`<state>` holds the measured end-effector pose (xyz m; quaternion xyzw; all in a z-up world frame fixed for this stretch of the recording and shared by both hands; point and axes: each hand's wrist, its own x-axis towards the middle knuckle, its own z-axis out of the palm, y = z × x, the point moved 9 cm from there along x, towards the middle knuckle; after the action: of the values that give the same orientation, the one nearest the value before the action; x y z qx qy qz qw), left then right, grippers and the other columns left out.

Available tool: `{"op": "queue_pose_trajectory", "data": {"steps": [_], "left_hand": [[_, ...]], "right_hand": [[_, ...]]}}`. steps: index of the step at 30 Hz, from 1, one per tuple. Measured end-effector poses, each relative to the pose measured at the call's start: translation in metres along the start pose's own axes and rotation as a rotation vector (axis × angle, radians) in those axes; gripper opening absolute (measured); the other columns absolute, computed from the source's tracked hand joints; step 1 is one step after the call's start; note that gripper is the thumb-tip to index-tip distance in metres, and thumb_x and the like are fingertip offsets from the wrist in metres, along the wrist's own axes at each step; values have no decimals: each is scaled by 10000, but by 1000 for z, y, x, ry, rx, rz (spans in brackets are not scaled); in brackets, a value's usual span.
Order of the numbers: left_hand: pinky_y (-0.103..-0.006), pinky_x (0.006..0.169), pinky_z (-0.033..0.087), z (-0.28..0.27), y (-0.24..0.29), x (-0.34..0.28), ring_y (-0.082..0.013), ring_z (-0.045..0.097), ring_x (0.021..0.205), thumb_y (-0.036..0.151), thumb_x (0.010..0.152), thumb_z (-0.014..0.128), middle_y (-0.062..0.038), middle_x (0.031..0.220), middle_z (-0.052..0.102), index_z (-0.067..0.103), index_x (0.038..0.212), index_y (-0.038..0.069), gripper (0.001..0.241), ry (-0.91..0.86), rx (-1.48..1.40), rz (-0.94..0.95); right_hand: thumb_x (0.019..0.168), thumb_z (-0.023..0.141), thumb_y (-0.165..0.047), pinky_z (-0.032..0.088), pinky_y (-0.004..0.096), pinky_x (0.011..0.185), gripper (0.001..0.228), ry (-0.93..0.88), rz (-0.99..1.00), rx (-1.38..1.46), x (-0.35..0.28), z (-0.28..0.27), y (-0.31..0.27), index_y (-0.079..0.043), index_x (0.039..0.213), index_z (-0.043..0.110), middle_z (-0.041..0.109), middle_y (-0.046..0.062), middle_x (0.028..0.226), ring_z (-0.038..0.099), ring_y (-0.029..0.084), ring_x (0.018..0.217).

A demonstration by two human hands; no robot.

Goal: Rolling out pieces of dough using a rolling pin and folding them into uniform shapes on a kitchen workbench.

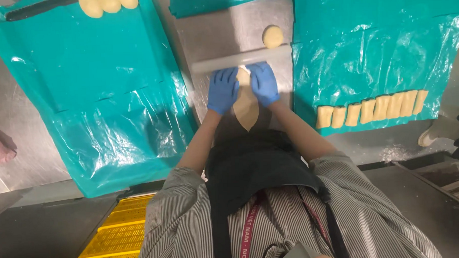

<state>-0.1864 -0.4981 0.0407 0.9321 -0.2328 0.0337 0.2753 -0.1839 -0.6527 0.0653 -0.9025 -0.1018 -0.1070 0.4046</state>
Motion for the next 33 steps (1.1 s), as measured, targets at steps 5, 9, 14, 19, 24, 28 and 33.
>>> {"op": "queue_pose_trajectory", "data": {"steps": [5, 9, 14, 19, 24, 28, 33], "left_hand": [[-570, 1227, 184, -20, 19, 19, -393, 379, 1465, 298, 971, 575, -170, 1545, 481, 482, 1501, 2, 614, -82, 120, 41], [-537, 1285, 158, 2, 18, -11, -365, 327, 1529, 292, 1031, 553, -162, 1618, 418, 446, 1541, 2, 597, -141, 54, 108], [-508, 1316, 178, 4, 28, -27, -362, 345, 1534, 270, 1055, 570, -181, 1615, 425, 463, 1533, -11, 565, -52, 48, 196], [-538, 1285, 178, -9, 42, -44, -377, 363, 1510, 263, 1029, 580, -184, 1597, 450, 475, 1509, -23, 569, -65, 128, 207], [-543, 1268, 143, -30, 65, -86, -402, 293, 1508, 563, 858, 714, -243, 1578, 398, 431, 1504, -43, 931, -196, -174, 270], [-563, 1248, 115, -23, 71, -85, -434, 246, 1508, 669, 740, 755, -266, 1582, 354, 393, 1500, -65, 1117, -320, -127, 256], [-526, 1340, 93, 6, 38, -99, -418, 179, 1621, 698, 896, 724, -247, 1724, 268, 326, 1642, -28, 1114, -188, 47, 202]], "right_hand": [[951, 618, -208, 291, 530, 1149, 560, -218, -124, -265, 12, 7, -42, 27, 1449, 520, 479, 234, 1484, 406, 430, 1392], [1009, 602, -215, 143, 535, 1302, 623, -383, -192, -212, -15, 17, -34, 48, 1548, 433, 343, 203, 1667, 268, 387, 1572], [1013, 622, -156, 218, 485, 1313, 551, -265, -175, -63, -30, -4, -47, -13, 1519, 460, 406, 166, 1623, 339, 357, 1563], [995, 656, -118, 233, 510, 1314, 604, -320, -217, -89, -53, -5, -40, -5, 1549, 445, 429, 195, 1629, 353, 378, 1557], [880, 731, -320, 223, 479, 1294, 844, -333, -224, 204, -86, -48, -66, 10, 1561, 358, 344, 240, 1629, 274, 408, 1551], [766, 768, -483, 141, 559, 1217, 1075, -552, -301, -50, -97, -33, -74, 101, 1528, 283, 285, 288, 1597, 208, 452, 1505], [896, 698, -532, 122, 564, 1278, 1005, -477, -374, -304, -107, -13, -52, 47, 1593, 264, 263, 238, 1671, 184, 397, 1578]]}}
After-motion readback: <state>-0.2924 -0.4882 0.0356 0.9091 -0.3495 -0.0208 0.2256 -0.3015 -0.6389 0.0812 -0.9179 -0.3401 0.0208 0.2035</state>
